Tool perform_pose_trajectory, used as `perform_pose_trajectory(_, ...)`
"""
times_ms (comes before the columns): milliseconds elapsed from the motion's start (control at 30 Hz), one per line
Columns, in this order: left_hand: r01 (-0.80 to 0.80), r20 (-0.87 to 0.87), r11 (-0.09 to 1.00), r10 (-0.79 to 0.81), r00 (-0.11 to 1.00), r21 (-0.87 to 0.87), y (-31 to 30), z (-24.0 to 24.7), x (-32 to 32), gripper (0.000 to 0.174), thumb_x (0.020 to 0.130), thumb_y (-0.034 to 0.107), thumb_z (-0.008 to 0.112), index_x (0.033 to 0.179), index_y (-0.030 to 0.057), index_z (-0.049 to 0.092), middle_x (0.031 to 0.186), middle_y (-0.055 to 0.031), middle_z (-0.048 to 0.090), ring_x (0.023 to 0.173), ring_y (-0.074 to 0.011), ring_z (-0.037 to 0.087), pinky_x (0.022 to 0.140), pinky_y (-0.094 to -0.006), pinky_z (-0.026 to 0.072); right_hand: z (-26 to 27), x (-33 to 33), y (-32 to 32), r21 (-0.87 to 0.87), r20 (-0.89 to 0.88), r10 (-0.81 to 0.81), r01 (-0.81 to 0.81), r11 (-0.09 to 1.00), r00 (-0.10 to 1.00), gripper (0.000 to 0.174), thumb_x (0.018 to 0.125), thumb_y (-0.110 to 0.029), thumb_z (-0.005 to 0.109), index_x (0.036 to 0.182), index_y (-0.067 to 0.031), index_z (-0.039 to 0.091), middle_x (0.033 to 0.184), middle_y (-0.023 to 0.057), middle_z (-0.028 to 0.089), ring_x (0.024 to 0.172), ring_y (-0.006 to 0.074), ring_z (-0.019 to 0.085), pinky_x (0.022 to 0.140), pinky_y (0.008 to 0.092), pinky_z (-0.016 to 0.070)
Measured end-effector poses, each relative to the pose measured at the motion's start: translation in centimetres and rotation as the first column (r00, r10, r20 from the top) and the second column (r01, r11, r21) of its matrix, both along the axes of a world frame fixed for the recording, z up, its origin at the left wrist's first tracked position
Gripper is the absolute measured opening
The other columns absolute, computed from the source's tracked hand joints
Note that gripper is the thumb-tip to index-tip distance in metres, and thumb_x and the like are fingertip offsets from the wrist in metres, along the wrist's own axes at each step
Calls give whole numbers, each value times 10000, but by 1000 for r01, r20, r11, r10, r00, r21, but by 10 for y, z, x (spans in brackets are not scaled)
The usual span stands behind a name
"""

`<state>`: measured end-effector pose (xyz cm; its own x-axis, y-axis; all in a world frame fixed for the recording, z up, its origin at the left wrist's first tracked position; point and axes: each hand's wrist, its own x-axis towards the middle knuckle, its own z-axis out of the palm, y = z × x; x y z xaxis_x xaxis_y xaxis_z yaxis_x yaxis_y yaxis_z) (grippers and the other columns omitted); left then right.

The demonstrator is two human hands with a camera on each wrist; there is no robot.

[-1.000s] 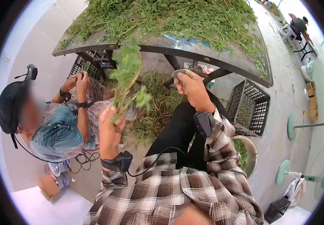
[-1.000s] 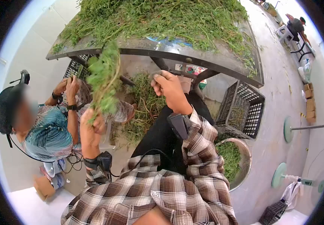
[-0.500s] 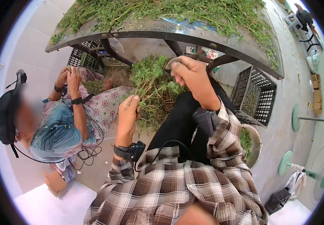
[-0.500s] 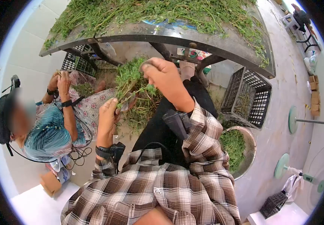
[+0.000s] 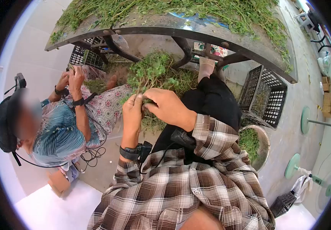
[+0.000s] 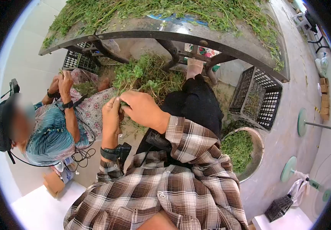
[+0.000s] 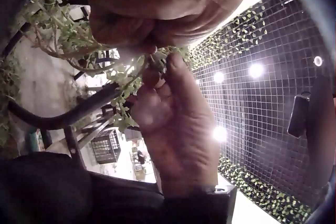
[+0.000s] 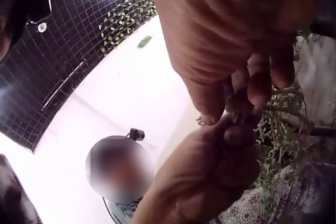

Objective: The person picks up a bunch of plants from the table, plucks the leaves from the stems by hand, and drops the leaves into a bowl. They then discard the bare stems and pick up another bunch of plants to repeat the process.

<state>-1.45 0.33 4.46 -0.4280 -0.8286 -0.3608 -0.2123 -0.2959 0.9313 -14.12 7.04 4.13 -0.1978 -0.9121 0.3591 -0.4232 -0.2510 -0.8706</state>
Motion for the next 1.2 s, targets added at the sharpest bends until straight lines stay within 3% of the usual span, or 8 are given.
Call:
perform_pose_trajectory(233, 4, -16, 1000, -4, 1000, 14, 5, 2, -5, 211, 917, 240, 487, 879, 51, 574, 560, 74, 407, 437, -7, 306, 389, -177, 209, -4, -8, -2, 7, -75, -97, 98, 995, 992, 128, 743, -56, 542, 818, 4, 457, 793, 181, 528, 757, 387, 534, 633, 433, 445)
perform_pose_trajectory(300, -2, -33, 1000, 3, 999, 28, 2, 2, 2, 207, 916, 236, 491, 875, 52, 576, 569, 76, 407, 440, -6, 301, 391, -175, 205, 0, -34, -4, 1, -244, -396, 409, 913, 885, 112, 777, -58, 541, 863, 2, 500, 785, 143, 547, 716, 302, 561, 592, 381, 445)
perform_pose_trajectory(400, 13, -5, 1000, -13, 1000, 14, 4, 3, 9, 201, 912, 230, 499, 859, 54, 578, 583, 77, 405, 459, -6, 299, 406, -176, 209, 17, -55, 4, 249, 630, -245, 107, 963, 737, 95, 830, -51, 473, 903, -6, 513, 750, 38, 532, 567, 67, 501, 422, 224, 388)
perform_pose_trajectory(500, 50, 52, 997, -47, 998, -57, 5, 1, 9, 200, 909, 225, 506, 834, 53, 577, 592, 74, 401, 497, -12, 306, 435, -184, 230, 8, -44, 3, 236, 765, -149, -58, 970, 627, 131, 819, -54, 488, 928, 10, 522, 693, 24, 532, 503, 83, 484, 430, 206, 390)
perform_pose_trajectory(667, 73, 107, 985, -57, 993, -158, 9, -1, 5, 201, 909, 210, 503, 813, 44, 563, 595, 69, 396, 548, -25, 326, 478, -201, 259, 1, -19, -1, 312, 625, -72, -164, 936, 778, 129, 796, -77, 530, 889, 11, 540, 648, 70, 532, 504, 135, 507, 462, 274, 397)
perform_pose_trajectory(733, 104, 108, 983, -88, 990, -149, 9, 0, 4, 200, 909, 202, 502, 810, 37, 556, 604, 66, 399, 550, -28, 332, 476, -202, 265, -13, -14, -4, 102, 189, -76, 58, 993, 979, 173, 766, -89, 565, 878, 36, 525, 733, 142, 529, 640, 261, 541, 578, 347, 424)
perform_pose_trajectory(833, 99, 86, 987, -89, 992, -123, 10, 3, 1, 202, 906, 196, 505, 793, 34, 546, 602, 63, 393, 551, -28, 330, 476, -204, 266, -7, -14, -2, 110, 170, -44, 26, 994, 984, 202, 740, -88, 576, 871, 54, 515, 810, 194, 509, 764, 369, 512, 673, 397, 418)
perform_pose_trajectory(1200, 118, 92, 982, -105, 990, -148, 10, -2, 2, 217, 908, 202, 506, 766, 38, 523, 596, 59, 402, 547, -33, 337, 475, -209, 272, -7, -14, -2, 48, 157, -50, 43, 998, 986, 180, 752, -61, 550, 894, 45, 515, 832, 208, 525, 806, 394, 518, 703, 428, 424)
